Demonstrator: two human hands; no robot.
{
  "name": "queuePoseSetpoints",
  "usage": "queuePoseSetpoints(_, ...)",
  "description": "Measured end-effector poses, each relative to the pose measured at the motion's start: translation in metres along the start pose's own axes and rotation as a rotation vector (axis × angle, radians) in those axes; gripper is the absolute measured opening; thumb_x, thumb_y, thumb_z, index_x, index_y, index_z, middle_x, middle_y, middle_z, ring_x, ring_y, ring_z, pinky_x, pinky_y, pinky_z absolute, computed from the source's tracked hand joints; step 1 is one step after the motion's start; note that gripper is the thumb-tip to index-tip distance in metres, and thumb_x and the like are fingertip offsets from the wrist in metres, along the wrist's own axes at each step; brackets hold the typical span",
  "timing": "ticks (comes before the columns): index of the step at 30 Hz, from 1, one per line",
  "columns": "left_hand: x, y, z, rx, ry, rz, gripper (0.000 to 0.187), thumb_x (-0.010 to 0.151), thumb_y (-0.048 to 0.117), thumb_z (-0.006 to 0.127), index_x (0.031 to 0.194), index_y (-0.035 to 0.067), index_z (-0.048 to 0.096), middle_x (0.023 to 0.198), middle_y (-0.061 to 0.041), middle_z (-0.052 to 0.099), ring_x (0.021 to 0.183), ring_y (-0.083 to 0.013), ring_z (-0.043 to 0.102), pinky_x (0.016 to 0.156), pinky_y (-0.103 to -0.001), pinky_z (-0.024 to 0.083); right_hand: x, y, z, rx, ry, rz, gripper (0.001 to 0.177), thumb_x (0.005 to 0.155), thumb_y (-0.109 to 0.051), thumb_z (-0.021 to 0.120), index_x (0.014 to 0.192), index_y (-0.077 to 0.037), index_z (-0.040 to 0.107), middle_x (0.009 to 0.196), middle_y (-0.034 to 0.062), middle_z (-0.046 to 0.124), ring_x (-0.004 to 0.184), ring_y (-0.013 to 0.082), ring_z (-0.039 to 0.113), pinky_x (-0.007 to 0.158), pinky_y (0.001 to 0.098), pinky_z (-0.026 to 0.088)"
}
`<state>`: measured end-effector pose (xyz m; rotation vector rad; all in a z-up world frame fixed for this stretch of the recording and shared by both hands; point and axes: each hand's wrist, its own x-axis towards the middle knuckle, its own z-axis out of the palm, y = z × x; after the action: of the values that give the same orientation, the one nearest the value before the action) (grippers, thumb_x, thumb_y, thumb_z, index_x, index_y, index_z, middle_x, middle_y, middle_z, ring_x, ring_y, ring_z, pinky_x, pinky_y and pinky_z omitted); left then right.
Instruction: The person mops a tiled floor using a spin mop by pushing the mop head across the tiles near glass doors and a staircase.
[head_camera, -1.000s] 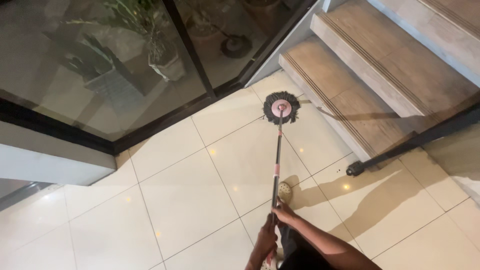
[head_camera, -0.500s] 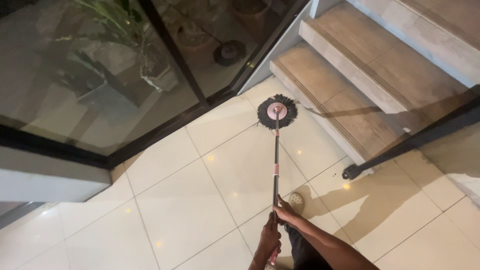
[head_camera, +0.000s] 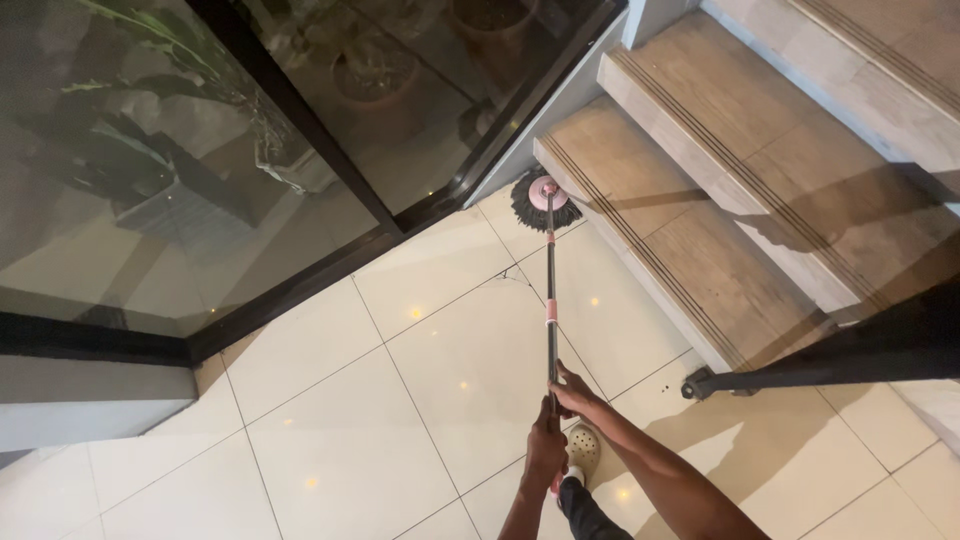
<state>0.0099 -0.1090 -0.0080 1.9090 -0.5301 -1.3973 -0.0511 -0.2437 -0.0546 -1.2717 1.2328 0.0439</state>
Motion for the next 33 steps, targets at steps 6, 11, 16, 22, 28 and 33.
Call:
queuePoseSetpoints(6,0.004,-0.003,0.004,0.101,0.029,0.077,0.057,0.106,0.030,0.044,0.160,0.014,0.037,0.084,-0.023,0.068,0.064,-0.0268,0.064,0.058,-0.041,0.051,0.006,0.002,-0.002,-0.099,0.034,-0.031,0.080,0.101,-0.030,0.059,0.165,-0.015,0.013,0.070,0.0151,0.067,0.052,0.0227,0.064,0.045,0.0362,0.049)
queuePoseSetpoints(11,-0.028,-0.038,0.017,0.107,0.013,0.152,0.062,0.100,0.017,0.044,0.161,0.012,0.031,0.109,-0.023,0.072,0.079,-0.0315,0.071,0.065,-0.042,0.055,-0.029,0.034,0.012,-0.254,0.051,-0.226,0.079,0.101,-0.029,0.059,0.164,-0.006,0.017,0.077,0.0178,0.069,0.060,0.0231,0.063,0.053,0.0380,0.049)
queuePoseSetpoints(16,-0.098,-0.093,0.035,-0.083,-0.105,-0.029,0.059,0.106,0.022,0.037,0.164,0.015,0.024,0.088,-0.017,0.068,0.067,-0.0277,0.063,0.058,-0.039,0.050,-0.095,0.079,0.035,-0.347,0.050,-0.226,0.074,0.102,-0.029,0.055,0.162,-0.005,0.020,0.100,0.0213,0.068,0.079,0.0236,0.067,0.068,0.0383,0.054)
queuePoseSetpoints(22,-0.191,-0.164,0.048,-0.461,-0.445,-0.235,0.075,0.109,0.056,0.027,0.150,-0.007,0.037,0.081,-0.012,0.064,0.065,-0.0239,0.067,0.056,-0.036,0.060,-0.183,0.164,0.085,-0.196,0.238,-0.474,0.067,0.103,-0.028,0.055,0.159,-0.004,0.027,0.130,0.0229,0.061,0.102,0.0213,0.067,0.084,0.0388,0.055)
queuePoseSetpoints(28,-0.228,-0.189,0.041,-0.312,-0.544,-0.108,0.083,0.109,0.065,0.018,0.151,-0.001,0.044,0.110,-0.018,0.070,0.086,-0.0276,0.076,0.076,-0.038,0.066,-0.276,0.197,0.090,0.734,0.011,0.086,0.063,0.099,-0.019,0.060,0.157,-0.011,0.038,0.111,0.0142,0.065,0.093,0.0225,0.065,0.081,0.0383,0.055)
queuePoseSetpoints(33,-0.215,-0.166,0.055,-0.152,-0.539,0.029,0.070,0.105,0.055,0.025,0.160,0.012,0.037,0.127,-0.021,0.067,0.096,-0.0243,0.070,0.076,-0.036,0.061,-0.318,0.202,0.064,0.427,0.121,0.080,0.060,0.103,-0.017,0.051,0.160,-0.014,0.033,0.101,0.0147,0.066,0.090,0.0224,0.063,0.079,0.0357,0.054)
